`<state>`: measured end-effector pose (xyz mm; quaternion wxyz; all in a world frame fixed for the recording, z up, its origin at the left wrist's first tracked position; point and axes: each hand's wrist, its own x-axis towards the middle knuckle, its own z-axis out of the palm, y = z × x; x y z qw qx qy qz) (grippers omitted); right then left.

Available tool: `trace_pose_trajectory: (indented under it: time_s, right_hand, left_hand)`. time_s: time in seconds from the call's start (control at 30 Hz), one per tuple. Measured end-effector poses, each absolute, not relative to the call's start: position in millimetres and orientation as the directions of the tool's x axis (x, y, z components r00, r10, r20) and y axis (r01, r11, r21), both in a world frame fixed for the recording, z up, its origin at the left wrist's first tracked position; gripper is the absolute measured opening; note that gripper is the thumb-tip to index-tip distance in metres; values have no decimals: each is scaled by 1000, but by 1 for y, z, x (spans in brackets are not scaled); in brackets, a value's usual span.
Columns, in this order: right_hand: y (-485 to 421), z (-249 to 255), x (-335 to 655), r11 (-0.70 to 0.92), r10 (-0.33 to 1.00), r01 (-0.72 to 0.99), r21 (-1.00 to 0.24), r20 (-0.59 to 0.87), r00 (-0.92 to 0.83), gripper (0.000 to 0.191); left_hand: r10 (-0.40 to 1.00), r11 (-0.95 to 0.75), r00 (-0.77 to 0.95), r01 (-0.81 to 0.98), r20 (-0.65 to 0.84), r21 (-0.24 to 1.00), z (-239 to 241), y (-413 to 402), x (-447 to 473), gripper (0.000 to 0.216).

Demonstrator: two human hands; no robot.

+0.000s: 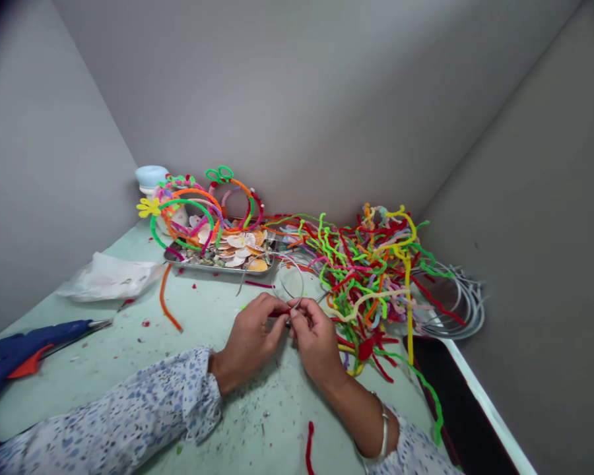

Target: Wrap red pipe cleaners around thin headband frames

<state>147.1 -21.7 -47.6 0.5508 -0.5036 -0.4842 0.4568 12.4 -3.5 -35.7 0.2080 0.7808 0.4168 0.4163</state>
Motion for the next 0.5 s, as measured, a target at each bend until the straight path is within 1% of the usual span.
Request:
trace_pose_trajectory:
  time_s: [0.17,0.33,0.5]
  right_hand:
    - [-20,-47,148,77,992,-27,-997,74,102,18]
    - [-20,-46,148,95,994,-50,-994,92,60,17]
    - [-20,-46,150,127,990,18,-992,128,59,18]
  left_hand:
    - [826,-564,311,493,471,663,-35,-4,12,11]
    - [822,-569,297,466,486,677,-36,-5,11,11]
    - [825,-565,273,432,495,703,-36,-5,11,10]
